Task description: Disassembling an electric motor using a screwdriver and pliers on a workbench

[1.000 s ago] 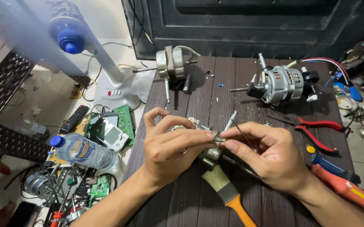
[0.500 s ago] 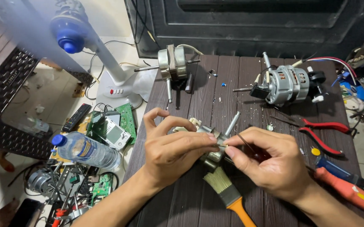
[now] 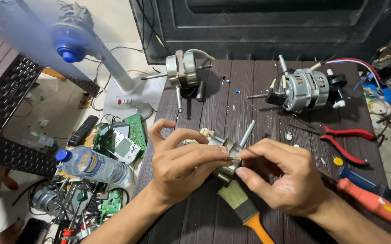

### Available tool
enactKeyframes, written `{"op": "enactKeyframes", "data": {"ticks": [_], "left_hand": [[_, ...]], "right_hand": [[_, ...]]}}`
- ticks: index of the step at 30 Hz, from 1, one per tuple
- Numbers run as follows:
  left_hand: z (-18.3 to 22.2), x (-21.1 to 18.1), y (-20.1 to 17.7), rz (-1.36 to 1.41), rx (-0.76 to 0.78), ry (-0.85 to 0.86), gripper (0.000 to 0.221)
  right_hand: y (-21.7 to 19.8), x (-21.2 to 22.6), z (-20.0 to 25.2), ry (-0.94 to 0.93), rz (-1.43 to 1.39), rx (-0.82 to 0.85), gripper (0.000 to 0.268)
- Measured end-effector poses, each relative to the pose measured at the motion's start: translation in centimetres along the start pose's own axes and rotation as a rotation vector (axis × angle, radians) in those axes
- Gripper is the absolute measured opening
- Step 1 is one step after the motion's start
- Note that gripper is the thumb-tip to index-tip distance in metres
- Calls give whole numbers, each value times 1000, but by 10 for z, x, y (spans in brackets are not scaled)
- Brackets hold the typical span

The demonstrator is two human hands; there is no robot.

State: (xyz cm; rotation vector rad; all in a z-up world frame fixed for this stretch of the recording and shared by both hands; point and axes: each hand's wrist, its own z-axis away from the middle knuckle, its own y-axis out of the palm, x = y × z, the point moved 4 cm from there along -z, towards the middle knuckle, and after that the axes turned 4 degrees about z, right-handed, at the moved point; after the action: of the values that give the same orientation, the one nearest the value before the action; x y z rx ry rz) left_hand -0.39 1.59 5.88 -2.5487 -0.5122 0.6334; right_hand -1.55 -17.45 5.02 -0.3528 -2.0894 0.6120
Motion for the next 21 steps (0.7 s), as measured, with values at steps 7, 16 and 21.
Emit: {"op": "enactKeyframes", "data": {"ticks": [7, 16, 21], "left_hand": [[3, 1, 3, -38, 10, 25, 13], [1, 2, 3, -34, 18, 2, 17], [1, 1, 2, -65, 25, 19, 18]], "right_hand": [[3, 2, 0, -13, -24, -28, 2], [1, -1, 0, -4, -71, -28, 16], [4, -2, -2, 50, -74, -17, 7]]}}
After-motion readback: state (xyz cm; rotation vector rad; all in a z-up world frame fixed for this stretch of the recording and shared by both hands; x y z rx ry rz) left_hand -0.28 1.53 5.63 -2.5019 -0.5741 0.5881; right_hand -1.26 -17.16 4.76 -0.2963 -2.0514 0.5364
